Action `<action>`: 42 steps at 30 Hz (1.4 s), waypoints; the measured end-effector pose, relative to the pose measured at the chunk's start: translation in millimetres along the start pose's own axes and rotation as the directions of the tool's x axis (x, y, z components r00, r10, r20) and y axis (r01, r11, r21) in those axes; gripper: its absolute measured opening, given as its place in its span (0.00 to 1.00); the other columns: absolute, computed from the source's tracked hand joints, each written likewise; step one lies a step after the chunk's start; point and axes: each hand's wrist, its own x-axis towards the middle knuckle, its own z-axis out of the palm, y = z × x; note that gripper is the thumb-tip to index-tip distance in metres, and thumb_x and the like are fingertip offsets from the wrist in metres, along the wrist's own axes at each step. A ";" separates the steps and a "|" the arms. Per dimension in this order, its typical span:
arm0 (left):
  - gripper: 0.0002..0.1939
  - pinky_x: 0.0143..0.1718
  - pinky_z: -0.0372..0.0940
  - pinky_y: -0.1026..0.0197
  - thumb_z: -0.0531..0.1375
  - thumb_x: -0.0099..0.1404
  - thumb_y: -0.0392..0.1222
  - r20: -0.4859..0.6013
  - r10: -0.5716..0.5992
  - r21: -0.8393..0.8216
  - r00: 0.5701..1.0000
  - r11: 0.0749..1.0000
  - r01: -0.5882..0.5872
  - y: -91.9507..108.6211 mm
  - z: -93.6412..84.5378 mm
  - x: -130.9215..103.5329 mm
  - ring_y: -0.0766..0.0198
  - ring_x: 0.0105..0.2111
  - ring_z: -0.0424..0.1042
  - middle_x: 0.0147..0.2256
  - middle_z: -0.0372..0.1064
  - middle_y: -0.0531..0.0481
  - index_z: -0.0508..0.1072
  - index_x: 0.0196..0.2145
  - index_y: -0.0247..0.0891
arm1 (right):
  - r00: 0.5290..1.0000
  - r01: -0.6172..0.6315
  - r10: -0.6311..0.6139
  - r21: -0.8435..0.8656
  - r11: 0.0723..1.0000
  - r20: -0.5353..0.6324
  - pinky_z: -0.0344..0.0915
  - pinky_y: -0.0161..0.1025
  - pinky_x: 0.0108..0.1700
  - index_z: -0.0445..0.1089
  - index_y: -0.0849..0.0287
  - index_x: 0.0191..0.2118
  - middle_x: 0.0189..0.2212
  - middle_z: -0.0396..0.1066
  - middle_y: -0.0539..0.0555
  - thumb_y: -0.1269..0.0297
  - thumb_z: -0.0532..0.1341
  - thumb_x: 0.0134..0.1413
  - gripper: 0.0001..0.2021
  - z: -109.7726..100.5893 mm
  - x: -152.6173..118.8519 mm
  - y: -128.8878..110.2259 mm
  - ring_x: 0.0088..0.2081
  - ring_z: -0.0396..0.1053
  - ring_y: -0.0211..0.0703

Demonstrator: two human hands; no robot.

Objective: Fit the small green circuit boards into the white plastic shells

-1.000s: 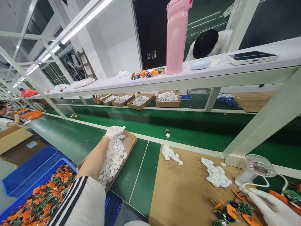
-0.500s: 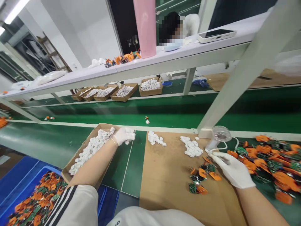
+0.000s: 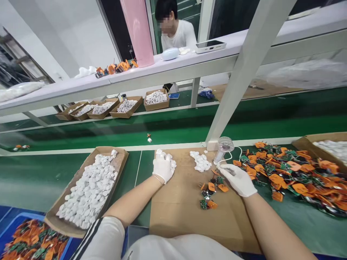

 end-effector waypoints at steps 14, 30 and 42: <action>0.09 0.40 0.69 0.61 0.59 0.67 0.46 -0.025 0.107 0.254 0.994 0.962 -0.097 -8.5 -22.8 -5.7 0.61 0.36 0.73 0.35 0.74 0.49 0.77 0.40 0.41 | 0.993 0.075 -0.055 -0.200 0.977 0.103 0.72 0.45 0.38 0.74 0.57 0.34 0.33 0.79 0.57 0.50 0.61 0.47 0.16 -3.2 6.1 18.5 0.33 0.75 0.51; 0.15 0.45 0.66 0.57 0.67 0.56 0.45 0.048 0.043 0.352 0.998 0.934 -0.057 -34.6 -57.3 -43.2 0.54 0.42 0.72 0.39 0.73 0.45 0.77 0.41 0.40 | 0.982 0.173 -0.143 -0.288 0.942 0.122 0.73 0.41 0.35 0.73 0.55 0.33 0.31 0.79 0.54 0.54 0.59 0.49 0.11 -5.7 -2.8 -5.1 0.29 0.75 0.46; 0.15 0.50 0.67 0.62 0.58 0.62 0.30 -0.067 0.015 0.271 0.998 0.963 0.004 -39.8 -25.4 -34.1 0.61 0.44 0.74 0.44 0.75 0.47 0.75 0.45 0.39 | 0.988 0.130 -0.096 -0.319 0.939 0.122 0.75 0.48 0.39 0.73 0.56 0.33 0.33 0.79 0.57 0.49 0.58 0.46 0.16 -6.0 -2.0 -9.6 0.33 0.77 0.55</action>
